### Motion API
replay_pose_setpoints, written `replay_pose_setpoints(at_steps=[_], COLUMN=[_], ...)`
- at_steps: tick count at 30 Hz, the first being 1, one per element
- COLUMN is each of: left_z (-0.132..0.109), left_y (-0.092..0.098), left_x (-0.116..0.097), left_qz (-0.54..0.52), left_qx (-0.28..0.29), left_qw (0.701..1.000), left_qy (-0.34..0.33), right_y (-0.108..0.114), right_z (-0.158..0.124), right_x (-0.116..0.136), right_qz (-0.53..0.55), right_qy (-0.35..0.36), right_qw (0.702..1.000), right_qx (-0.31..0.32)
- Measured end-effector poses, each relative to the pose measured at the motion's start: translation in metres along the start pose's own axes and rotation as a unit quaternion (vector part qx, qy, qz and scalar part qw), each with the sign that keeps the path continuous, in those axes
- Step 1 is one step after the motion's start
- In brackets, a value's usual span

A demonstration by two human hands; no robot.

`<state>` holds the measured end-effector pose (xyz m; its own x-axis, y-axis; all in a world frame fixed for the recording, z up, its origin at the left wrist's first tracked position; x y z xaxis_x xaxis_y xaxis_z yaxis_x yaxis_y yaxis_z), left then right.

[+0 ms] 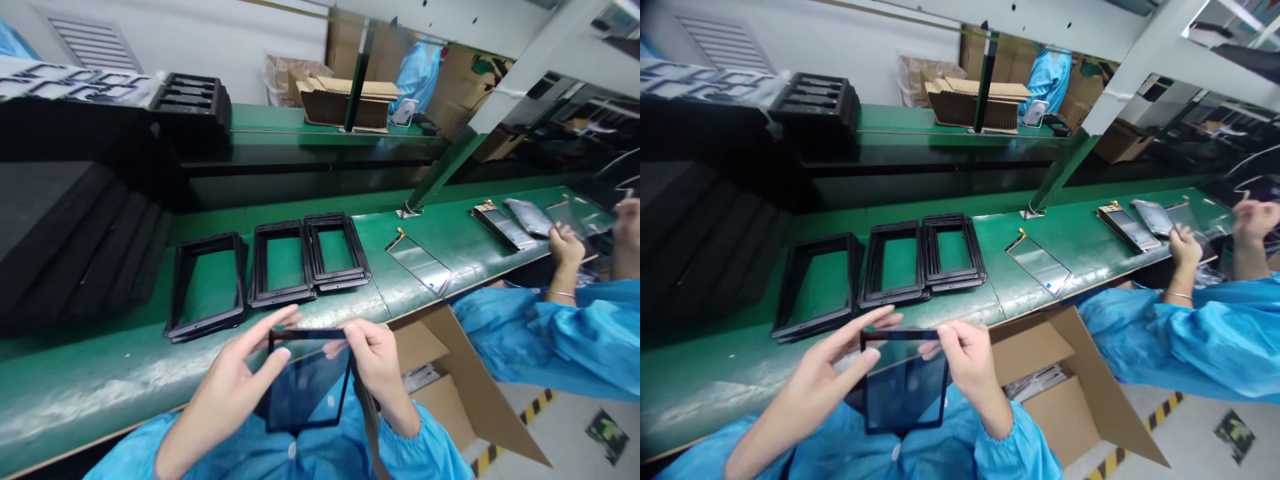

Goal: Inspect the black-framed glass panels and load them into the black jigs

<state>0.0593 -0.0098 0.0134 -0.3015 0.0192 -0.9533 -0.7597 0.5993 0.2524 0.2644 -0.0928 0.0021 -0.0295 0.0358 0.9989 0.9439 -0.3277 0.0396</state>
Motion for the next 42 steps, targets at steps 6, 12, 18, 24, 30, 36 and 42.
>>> replay_pose_setpoints(at_steps=[6, 12, 18, 24, 30, 36, 42], left_z=[0.005, 0.001, 0.002, 0.014, 0.024, 0.016, -0.022], left_y=[-0.003, 0.012, 0.023, 0.013, 0.007, 0.004, 0.074], left_x=[-0.012, -0.002, 0.001, -0.02, -0.016, -0.019, -0.044], left_qz=[0.084, -0.151, 0.005, 0.351, 0.331, 0.269, 0.022], left_qx=[0.105, -0.072, -0.103, -0.038, 0.065, 0.126, -0.092], left_qw=[0.991, 0.984, 0.994, 0.884, 0.889, 0.929, 0.993], left_qy=[-0.011, 0.061, -0.031, -0.306, -0.31, -0.222, -0.067], right_y=[0.001, 0.053, 0.036, 0.022, 0.019, -0.002, 0.014], right_z=[0.006, 0.003, -0.014, -0.023, -0.029, -0.018, 0.01], right_x=[-0.003, -0.02, -0.022, -0.016, -0.007, -0.005, -0.013], right_qz=[0.0, 0.059, 0.081, 0.048, 0.041, 0.063, 0.127], right_qy=[0.018, -0.037, -0.052, -0.054, -0.083, -0.09, -0.034], right_qw=[0.999, 0.995, 0.994, 0.995, 0.992, 0.992, 0.991], right_qx=[-0.036, -0.069, -0.059, -0.063, -0.083, 0.062, -0.015])
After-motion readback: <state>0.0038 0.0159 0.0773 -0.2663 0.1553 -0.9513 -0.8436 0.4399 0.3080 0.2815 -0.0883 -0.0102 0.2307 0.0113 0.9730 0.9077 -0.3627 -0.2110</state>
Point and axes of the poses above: each hand's wrist, its own z-axis towards the middle knuckle, its own y-axis out of the back of the hand, x = y × z, the point moved 1 cm from there along z, towards the middle knuckle, and after that the axes turned 2 degrees about x, right-handed, at the moved point
